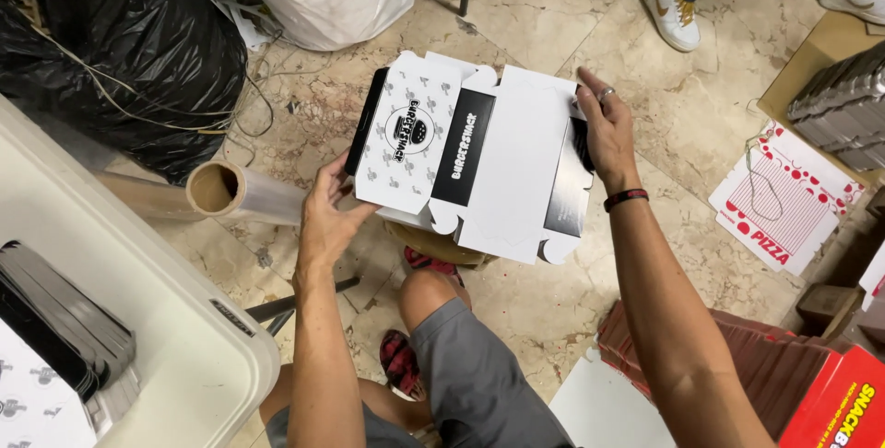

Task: The person picks up several cardboard flats from a table and stacks them together.

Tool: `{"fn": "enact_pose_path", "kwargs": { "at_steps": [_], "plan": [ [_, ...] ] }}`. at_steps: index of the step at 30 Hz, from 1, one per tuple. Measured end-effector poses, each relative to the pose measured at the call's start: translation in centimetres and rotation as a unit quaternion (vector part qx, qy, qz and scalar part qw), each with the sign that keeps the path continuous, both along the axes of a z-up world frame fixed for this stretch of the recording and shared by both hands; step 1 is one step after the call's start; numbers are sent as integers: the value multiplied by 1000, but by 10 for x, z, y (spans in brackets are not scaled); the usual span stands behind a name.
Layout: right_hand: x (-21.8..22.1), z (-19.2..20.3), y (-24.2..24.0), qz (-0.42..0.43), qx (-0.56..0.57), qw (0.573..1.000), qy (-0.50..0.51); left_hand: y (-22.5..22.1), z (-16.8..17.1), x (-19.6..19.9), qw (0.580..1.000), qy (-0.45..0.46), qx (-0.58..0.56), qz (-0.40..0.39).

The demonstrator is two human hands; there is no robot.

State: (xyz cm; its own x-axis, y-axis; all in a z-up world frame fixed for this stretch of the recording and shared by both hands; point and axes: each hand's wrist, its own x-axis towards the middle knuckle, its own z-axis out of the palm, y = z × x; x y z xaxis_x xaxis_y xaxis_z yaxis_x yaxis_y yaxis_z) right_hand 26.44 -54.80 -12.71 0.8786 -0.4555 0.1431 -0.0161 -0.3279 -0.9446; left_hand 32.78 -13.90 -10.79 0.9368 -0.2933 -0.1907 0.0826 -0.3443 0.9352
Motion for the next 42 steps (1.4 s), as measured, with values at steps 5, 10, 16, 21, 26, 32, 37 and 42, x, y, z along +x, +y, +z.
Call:
{"fn": "enact_pose_path", "kwargs": {
  "at_steps": [5,10,16,21,26,32,37,42],
  "plan": [
    [7,-25,-15,-41,31,999,12,-4,14,5,999,27,39,-13],
    [10,-34,-21,-84,35,995,45,-22,44,17,985,87,145,-29],
    [16,-56,-34,-128,45,990,41,-22,38,25,957,71,273,-69],
    [-8,23,10,-81,-33,991,101,-33,71,15,969,108,217,-55],
    [2,-11,1,-121,49,987,90,-29,53,24,961,81,255,-74],
    [7,-28,-8,-109,103,987,61,-30,30,38,949,69,298,-71],
    [-20,-12,2,-112,194,974,26,-42,-26,8,964,145,221,22],
    [-101,-21,-13,-214,-37,972,-89,-7,57,-152,997,-75,-13,4]
  ]
}}
